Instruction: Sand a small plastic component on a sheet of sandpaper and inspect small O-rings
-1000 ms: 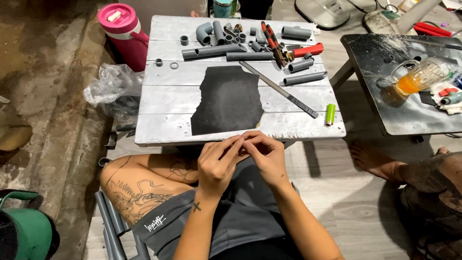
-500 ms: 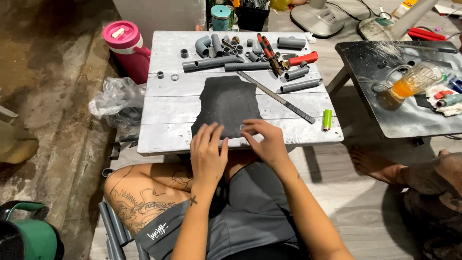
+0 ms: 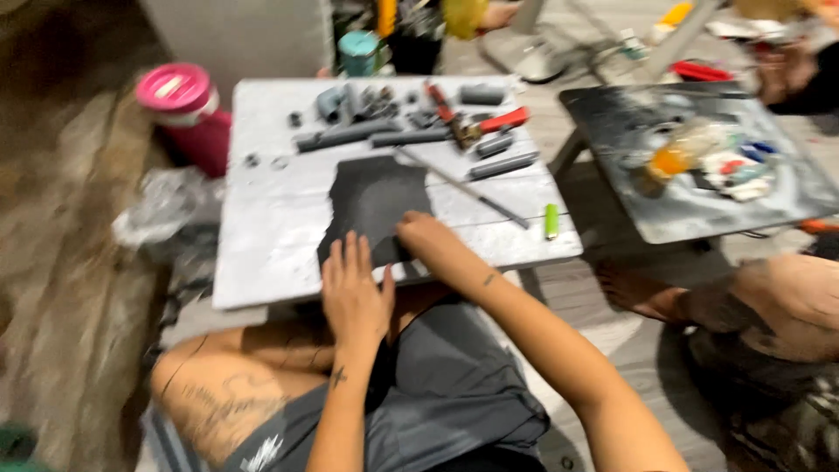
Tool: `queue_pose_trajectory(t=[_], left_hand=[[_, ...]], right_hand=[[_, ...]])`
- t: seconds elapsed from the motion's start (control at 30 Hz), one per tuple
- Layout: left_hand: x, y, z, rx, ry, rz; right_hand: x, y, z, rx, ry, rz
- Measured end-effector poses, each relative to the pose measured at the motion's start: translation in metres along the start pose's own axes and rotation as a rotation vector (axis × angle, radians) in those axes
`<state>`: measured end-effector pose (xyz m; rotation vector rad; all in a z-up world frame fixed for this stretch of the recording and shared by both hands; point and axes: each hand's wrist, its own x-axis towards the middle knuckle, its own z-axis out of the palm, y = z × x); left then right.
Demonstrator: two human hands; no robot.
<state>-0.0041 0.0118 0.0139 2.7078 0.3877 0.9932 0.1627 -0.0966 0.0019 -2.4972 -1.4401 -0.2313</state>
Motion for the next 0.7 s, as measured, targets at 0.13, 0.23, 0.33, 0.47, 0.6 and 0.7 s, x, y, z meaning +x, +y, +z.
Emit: queue_pose_trajectory(t=[0.13, 0.23, 0.33, 0.47, 0.6, 0.7], left_hand=[[-0.003, 0.001, 0.001, 0.024, 0.03, 0.01], [-0.002, 0.004, -0.008, 0.06, 0.031, 0.012], [-0.006, 0.003, -0.007, 0.091, 0.042, 0.012], [-0.004, 0.004, -0.01, 0.091, 0.021, 0.016], [-0.004, 0.004, -0.008, 0.112, 0.075, 0.012], [-0.005, 0.003, -0.004, 0.116, 0.078, 0.015]], right_hand=[[0.025, 0.011, 0.021, -0.02, -0.109, 0.048], [0.035, -0.007, -0.02, -0.177, -0.231, -0.064], [0.041, -0.013, -0.029, -0.167, -0.271, -0.107], [0.044, -0.012, -0.03, -0.177, -0.291, -0.074], [0.025, -0.015, -0.036, -0.132, -0.305, -0.051], [0.003, -0.023, -0.053, -0.13, -0.363, -0.045]])
